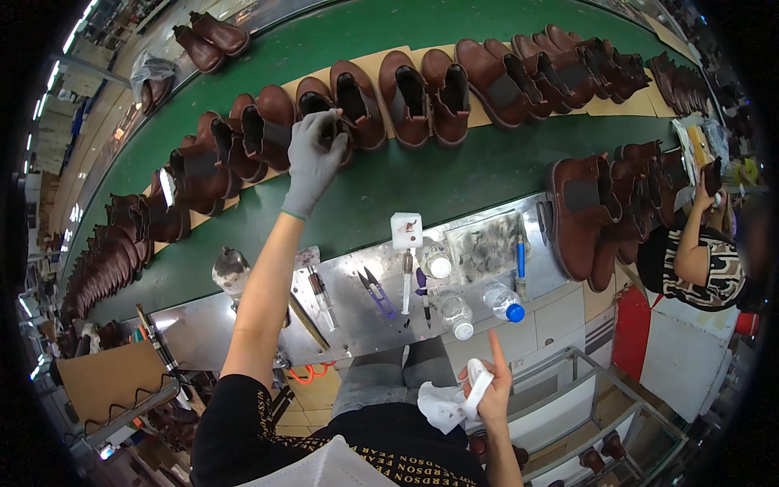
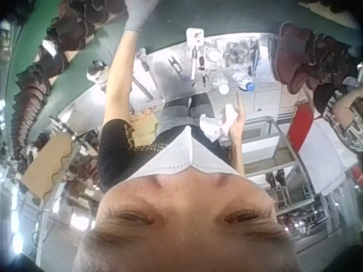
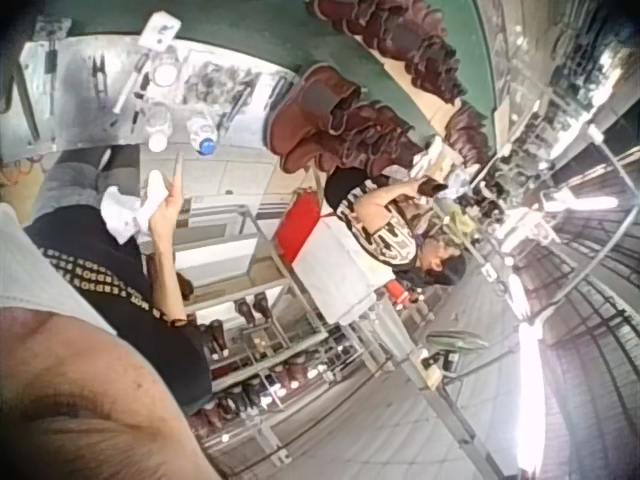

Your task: Cleaning and inspecting brown leather chelsea boots on a factory assembly line.

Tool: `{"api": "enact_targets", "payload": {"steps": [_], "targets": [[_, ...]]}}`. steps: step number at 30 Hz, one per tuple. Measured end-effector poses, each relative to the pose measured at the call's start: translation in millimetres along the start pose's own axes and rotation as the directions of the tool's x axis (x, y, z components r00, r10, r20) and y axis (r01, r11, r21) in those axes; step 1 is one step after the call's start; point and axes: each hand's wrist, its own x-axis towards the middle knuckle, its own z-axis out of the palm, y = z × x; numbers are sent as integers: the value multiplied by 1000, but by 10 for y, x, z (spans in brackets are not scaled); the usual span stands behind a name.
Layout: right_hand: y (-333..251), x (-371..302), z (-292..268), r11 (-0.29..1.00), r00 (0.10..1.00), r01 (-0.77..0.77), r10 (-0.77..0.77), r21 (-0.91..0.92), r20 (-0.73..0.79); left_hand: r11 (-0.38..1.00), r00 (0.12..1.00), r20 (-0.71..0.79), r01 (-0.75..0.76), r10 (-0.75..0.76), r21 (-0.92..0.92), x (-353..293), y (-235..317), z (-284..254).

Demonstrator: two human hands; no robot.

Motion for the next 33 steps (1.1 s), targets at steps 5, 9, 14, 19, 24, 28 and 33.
{"api": "enact_targets", "payload": {"steps": [5, 9, 14, 19, 24, 28, 33], "targets": [[50, 190, 122, 993, 996, -39, 47, -108, 73, 984, 999, 4, -32, 31, 176, -25, 31, 143], [70, 308, 109, 998, 997, -59, 59, -3, 48, 989, 998, 2, 58, -59, 134, 88, 49, 221], [127, 469, -39, 998, 991, -60, 56, 36, 119, 988, 988, 95, 128, -120, -82, 173, -283, 244], [99, 618, -135, 987, 970, -138, 117, 87, 211, 900, 958, 252, 228, -139, -371, 216, -369, 257], [-108, 689, -133, 969, 903, -244, 240, -36, 357, 818, 914, 361, 348, -187, -457, 213, -405, 210], [-192, 651, -255, 969, 874, -224, 248, -106, 418, 861, 943, 312, 254, -118, -441, 195, -317, 155], [-899, 306, -556, 979, 790, -4, 130, -206, 600, 878, 939, 314, 263, -138, -401, 157, -283, 151]]}}
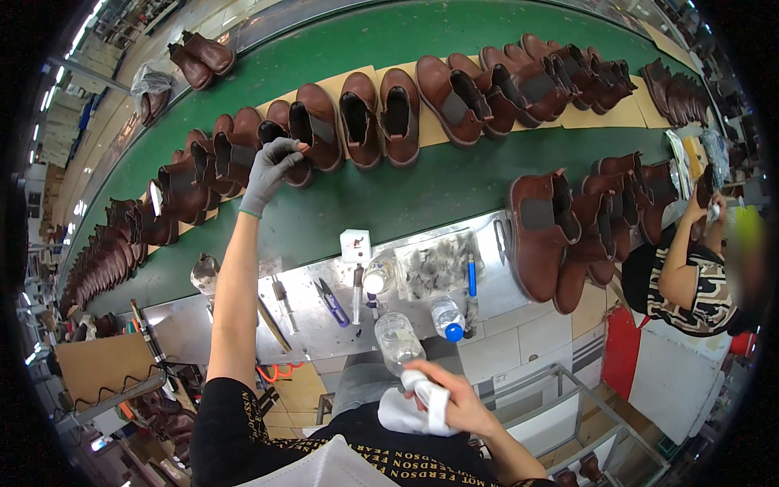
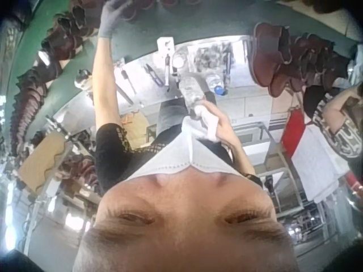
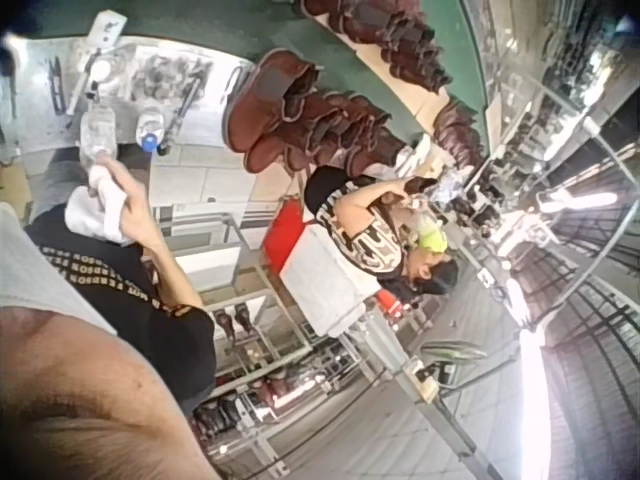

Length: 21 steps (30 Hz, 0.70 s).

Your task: Cleaning and inspecting brown leather chelsea boots on a factory assembly line.

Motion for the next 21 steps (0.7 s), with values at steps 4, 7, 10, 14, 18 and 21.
{"api": "enact_targets", "payload": {"steps": [4, 7, 10, 14, 18, 21], "targets": [[-258, -226, -255, 906, 948, 309, -318, -289, 17, 990, 996, -77, -41, 52, 136, -12, -68, 19], [-62, -253, -479, 375, 593, 463, -804, -803, -34, 972, 993, -103, -27, 53, 233, 7, -38, 67], [134, -350, -756, 900, 649, 308, -435, -307, -625, 976, 997, -73, -20, 37, 217, 39, -6, 94], [142, -295, -1017, 847, 473, 530, -339, -45, -813, 999, 999, -19, 50, -50, -16, 45, -17, 38], [377, -435, -1432, 727, 419, 687, -424, -25, -803, 978, 986, 10, 164, -164, -126, 55, 30, 45], [395, -503, -1639, -19, 268, 141, -962, -990, 57, 940, 954, 10, 298, -301, -167, 88, 54, -16]]}}
